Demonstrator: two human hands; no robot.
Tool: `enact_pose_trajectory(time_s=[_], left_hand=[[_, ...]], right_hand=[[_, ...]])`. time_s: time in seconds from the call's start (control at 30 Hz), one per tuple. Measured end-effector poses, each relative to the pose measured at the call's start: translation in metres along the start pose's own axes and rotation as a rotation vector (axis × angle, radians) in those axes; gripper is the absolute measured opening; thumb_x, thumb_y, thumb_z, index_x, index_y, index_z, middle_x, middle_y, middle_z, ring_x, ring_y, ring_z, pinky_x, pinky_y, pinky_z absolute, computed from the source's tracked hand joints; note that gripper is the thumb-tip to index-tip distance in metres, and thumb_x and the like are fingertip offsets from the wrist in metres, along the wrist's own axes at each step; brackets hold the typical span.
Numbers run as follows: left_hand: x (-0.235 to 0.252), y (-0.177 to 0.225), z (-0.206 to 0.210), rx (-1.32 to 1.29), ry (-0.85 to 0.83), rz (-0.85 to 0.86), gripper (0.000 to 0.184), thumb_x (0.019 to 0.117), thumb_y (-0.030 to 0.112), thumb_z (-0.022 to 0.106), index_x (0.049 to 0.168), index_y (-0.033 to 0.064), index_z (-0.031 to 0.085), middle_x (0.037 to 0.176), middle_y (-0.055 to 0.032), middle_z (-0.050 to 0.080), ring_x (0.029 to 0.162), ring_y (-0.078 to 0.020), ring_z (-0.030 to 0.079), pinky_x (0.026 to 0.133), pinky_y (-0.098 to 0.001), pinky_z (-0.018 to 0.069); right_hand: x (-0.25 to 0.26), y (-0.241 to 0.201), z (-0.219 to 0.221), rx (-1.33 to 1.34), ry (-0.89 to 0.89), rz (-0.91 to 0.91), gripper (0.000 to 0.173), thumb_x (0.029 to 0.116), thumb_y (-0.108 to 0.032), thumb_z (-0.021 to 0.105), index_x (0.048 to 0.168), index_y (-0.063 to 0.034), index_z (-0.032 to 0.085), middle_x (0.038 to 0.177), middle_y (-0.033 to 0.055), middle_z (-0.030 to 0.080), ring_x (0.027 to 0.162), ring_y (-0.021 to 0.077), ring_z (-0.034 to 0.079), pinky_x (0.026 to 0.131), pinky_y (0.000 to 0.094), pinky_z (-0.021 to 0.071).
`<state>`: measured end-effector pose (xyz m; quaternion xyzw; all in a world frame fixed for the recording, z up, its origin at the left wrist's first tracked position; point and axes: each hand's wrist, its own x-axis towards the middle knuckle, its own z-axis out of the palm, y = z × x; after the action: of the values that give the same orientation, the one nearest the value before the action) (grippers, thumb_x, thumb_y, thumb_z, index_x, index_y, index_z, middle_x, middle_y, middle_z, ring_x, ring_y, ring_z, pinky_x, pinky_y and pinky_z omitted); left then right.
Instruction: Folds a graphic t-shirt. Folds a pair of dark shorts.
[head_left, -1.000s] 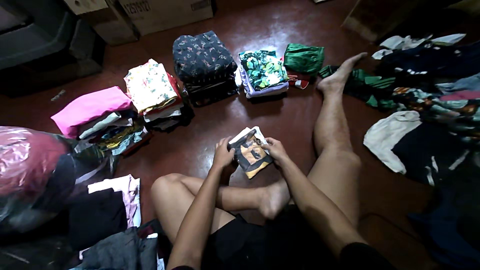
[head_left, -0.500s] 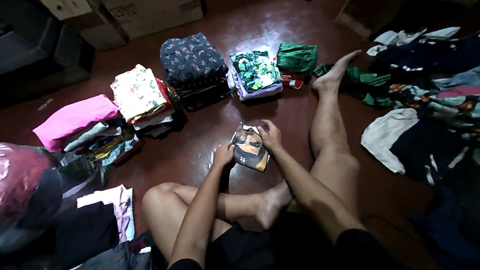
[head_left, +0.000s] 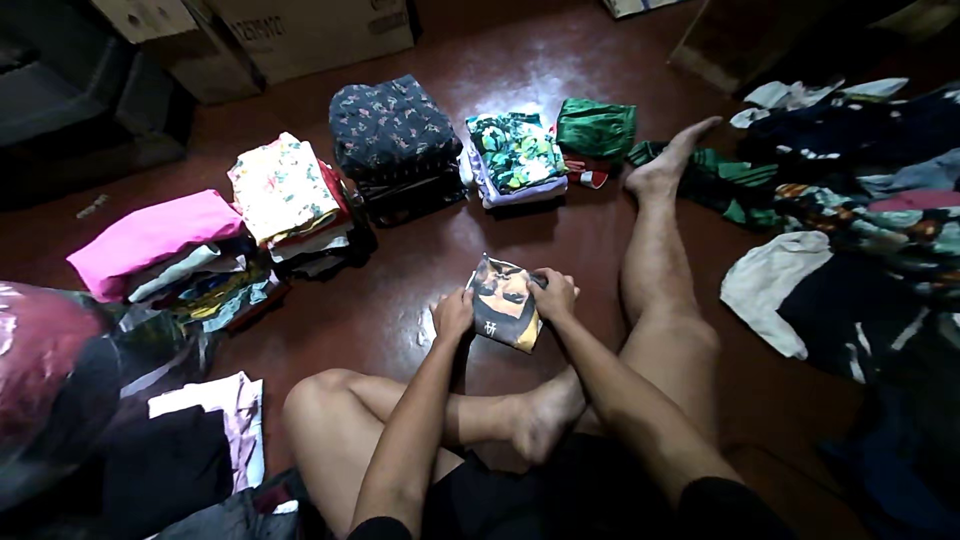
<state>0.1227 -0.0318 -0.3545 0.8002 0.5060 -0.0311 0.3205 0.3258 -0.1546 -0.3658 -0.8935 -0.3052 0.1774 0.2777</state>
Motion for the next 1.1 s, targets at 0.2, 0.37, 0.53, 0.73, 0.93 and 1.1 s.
enact_pose_trajectory(time_s=[0.2,0.37,0.53,0.73,0.93,1.1], left_hand=[[0.003,0.000,0.005,0.024,0.033,0.001,0.055,0.1085,0.054,0.031,0.111,0.0155,0.071,0.106,-0.0097,0.074,0.110,-0.0290,0.067,0.105,-0.0586,0.0407],[-0.014,0.013,0.010,0.116,0.295,0.126,0.047,0.1060,0.045,0.043,0.137,0.0149,0.062,0.140,-0.0134,0.059,0.135,-0.0356,0.050,0.111,-0.0614,0.0370],[-0.020,-0.003,0.053,0.328,0.172,0.348,0.061,0.1079,0.055,0.018,0.165,0.0335,0.022,0.174,0.0017,0.010,0.160,-0.0323,0.005,0.121,-0.0723,0.0034],[-0.011,-0.015,0.044,0.257,0.056,0.197,0.070,0.1047,0.062,0.024,0.167,0.0322,0.014,0.174,-0.0042,0.004,0.160,-0.0333,0.003,0.121,-0.0737,0.0014],[-0.041,-0.006,0.010,-0.117,0.154,-0.204,0.099,0.0896,0.054,0.069,0.162,0.0055,0.024,0.161,-0.0226,0.035,0.143,-0.0414,0.042,0.110,-0.0568,0.0438],[-0.035,-0.009,0.007,-0.600,0.194,-0.485,0.118,0.0738,0.048,0.089,0.157,-0.0046,0.023,0.153,-0.0331,0.038,0.139,-0.0445,0.046,0.111,-0.0550,0.0452]], right_hand=[[-0.016,0.003,-0.019,0.194,0.103,-0.087,0.018,0.0907,-0.021,0.075,0.107,-0.0125,0.074,0.103,0.0126,0.069,0.100,0.0329,0.065,0.087,0.0582,0.0531],[-0.033,0.002,-0.010,-0.042,0.231,-0.226,0.043,0.0941,-0.039,0.066,0.133,-0.0203,0.066,0.141,0.0143,0.057,0.135,0.0396,0.048,0.104,0.0647,0.0425],[-0.057,-0.003,0.034,-0.296,0.016,-0.355,0.061,0.1025,-0.059,0.039,0.159,-0.0384,0.037,0.173,0.0070,0.017,0.159,0.0380,0.008,0.120,0.0753,0.0087],[-0.053,0.012,0.046,-0.381,-0.239,-0.190,0.075,0.0974,-0.074,0.032,0.164,-0.0415,0.020,0.174,0.0079,0.006,0.158,0.0419,0.001,0.116,0.0801,0.0034],[-0.056,0.014,0.036,-0.250,-0.126,-0.127,0.082,0.0874,-0.064,0.065,0.159,-0.0335,0.039,0.171,0.0116,0.020,0.157,0.0434,0.010,0.116,0.0789,0.0079],[-0.052,0.012,0.043,-0.262,-0.119,-0.189,0.082,0.0868,-0.066,0.064,0.157,-0.0306,0.042,0.169,0.0079,0.027,0.156,0.0387,0.019,0.118,0.0749,0.0143]])
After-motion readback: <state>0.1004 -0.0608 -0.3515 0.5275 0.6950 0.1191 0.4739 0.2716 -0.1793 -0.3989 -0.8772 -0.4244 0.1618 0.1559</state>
